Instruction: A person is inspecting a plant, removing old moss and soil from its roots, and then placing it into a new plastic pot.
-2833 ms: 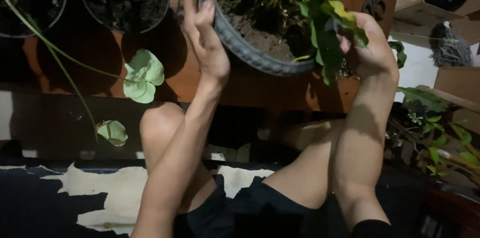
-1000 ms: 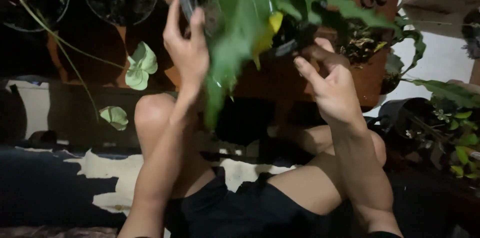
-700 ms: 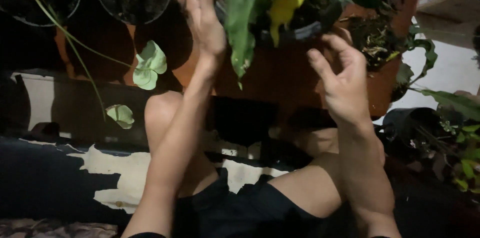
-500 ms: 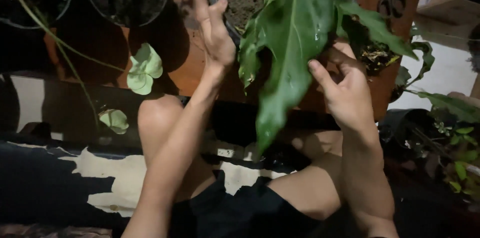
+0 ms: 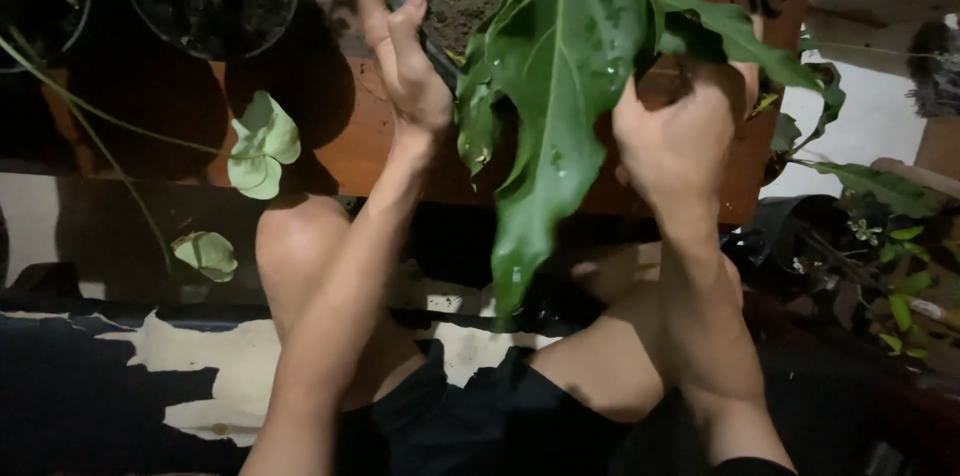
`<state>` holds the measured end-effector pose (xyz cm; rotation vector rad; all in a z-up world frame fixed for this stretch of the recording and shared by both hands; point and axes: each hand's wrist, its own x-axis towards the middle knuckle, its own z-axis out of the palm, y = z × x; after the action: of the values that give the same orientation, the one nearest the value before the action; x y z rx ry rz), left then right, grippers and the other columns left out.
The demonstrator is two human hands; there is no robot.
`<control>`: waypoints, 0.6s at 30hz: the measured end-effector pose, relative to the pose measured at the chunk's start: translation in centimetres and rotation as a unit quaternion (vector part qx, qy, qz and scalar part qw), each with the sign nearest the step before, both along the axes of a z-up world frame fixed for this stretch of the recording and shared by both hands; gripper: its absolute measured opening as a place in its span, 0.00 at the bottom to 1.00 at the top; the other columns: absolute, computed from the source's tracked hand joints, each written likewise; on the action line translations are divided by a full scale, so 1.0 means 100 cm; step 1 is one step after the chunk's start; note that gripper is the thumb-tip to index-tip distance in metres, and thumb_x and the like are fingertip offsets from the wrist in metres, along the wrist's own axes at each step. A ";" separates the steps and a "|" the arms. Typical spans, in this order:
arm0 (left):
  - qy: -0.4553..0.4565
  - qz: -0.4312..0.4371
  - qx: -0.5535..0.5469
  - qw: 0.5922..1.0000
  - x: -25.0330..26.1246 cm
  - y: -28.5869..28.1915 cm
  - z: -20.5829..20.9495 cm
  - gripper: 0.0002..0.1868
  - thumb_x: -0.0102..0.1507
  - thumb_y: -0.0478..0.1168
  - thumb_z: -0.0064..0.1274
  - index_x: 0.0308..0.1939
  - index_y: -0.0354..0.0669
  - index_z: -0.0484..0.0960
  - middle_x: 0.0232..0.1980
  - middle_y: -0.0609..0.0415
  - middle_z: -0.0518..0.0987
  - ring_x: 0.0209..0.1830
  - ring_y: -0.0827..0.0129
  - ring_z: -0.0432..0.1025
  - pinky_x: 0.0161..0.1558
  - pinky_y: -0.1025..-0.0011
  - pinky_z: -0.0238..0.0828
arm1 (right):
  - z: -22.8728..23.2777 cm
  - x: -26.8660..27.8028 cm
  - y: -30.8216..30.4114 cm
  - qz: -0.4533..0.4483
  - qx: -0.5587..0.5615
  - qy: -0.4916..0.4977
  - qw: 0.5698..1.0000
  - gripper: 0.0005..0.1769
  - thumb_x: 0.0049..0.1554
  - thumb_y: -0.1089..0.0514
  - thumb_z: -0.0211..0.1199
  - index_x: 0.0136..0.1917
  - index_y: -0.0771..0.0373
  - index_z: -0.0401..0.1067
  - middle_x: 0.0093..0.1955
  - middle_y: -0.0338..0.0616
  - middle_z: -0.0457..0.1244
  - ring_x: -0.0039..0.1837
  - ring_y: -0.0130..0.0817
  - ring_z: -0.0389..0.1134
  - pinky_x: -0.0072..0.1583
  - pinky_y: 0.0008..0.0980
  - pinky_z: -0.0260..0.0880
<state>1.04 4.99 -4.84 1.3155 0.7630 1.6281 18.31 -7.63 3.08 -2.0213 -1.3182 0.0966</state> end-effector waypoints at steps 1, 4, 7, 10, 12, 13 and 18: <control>0.009 0.007 -0.007 1.000 0.000 -0.001 0.000 0.16 0.71 0.43 0.37 0.62 0.55 0.72 0.63 0.60 0.71 0.66 0.69 0.65 0.68 0.65 0.59 | 0.010 -0.002 0.007 0.014 -0.030 -0.034 0.999 0.12 0.60 0.64 0.74 0.45 0.75 0.72 0.44 0.55 0.64 0.45 0.45 0.71 0.57 0.37 0.70; 0.008 0.011 -0.002 1.000 0.002 0.001 0.001 0.15 0.70 0.44 0.36 0.60 0.57 0.72 0.63 0.62 0.71 0.66 0.70 0.64 0.70 0.65 0.57 | 0.031 -0.009 0.019 -0.012 -0.099 -0.039 0.994 0.18 0.60 0.58 0.70 0.50 0.71 0.64 0.48 0.54 0.61 0.47 0.46 0.64 0.58 0.42 0.63; 0.000 0.005 -0.009 1.000 0.001 -0.001 0.004 0.16 0.69 0.45 0.37 0.60 0.58 0.71 0.62 0.63 0.70 0.64 0.72 0.63 0.64 0.67 0.57 | 0.013 0.007 0.022 -0.074 -0.298 0.010 0.952 0.11 0.56 0.64 0.60 0.50 0.70 0.62 0.43 0.58 0.62 0.45 0.56 0.64 0.47 0.53 0.64; 0.007 0.005 -0.029 1.000 0.001 -0.002 0.003 0.17 0.69 0.45 0.37 0.60 0.58 0.71 0.64 0.64 0.70 0.65 0.72 0.63 0.64 0.66 0.58 | -0.027 0.039 0.016 -0.067 -0.386 -0.028 0.920 0.16 0.54 0.69 0.57 0.56 0.76 0.68 0.49 0.66 0.65 0.53 0.69 0.67 0.53 0.58 0.64; 0.015 0.008 -0.033 0.999 0.000 -0.002 0.004 0.17 0.68 0.45 0.38 0.60 0.57 0.71 0.64 0.62 0.71 0.68 0.70 0.64 0.72 0.63 0.57 | -0.055 0.059 0.008 -0.037 -0.323 -0.079 0.942 0.19 0.56 0.66 0.61 0.60 0.75 0.69 0.56 0.64 0.64 0.58 0.67 0.65 0.58 0.57 0.62; 0.012 0.001 -0.051 0.999 0.000 -0.003 0.005 0.17 0.67 0.45 0.37 0.60 0.58 0.72 0.64 0.65 0.71 0.61 0.73 0.63 0.59 0.67 0.57 | -0.068 0.068 0.002 0.008 -0.223 -0.151 0.963 0.25 0.59 0.60 0.66 0.67 0.74 0.70 0.65 0.62 0.62 0.66 0.65 0.62 0.66 0.54 0.59; 0.013 0.006 -0.049 0.999 0.000 -0.004 0.008 0.17 0.67 0.43 0.37 0.59 0.55 0.72 0.63 0.63 0.72 0.66 0.71 0.65 0.68 0.65 0.60 | -0.091 0.092 -0.014 0.034 -0.175 -0.243 0.954 0.09 0.41 0.72 0.63 0.36 0.63 0.71 0.40 0.50 0.67 0.46 0.55 0.68 0.50 0.44 0.73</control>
<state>1.07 4.60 -4.08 1.2665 0.8565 1.5660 27.47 -9.00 -6.02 -2.3966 -1.7764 -0.1596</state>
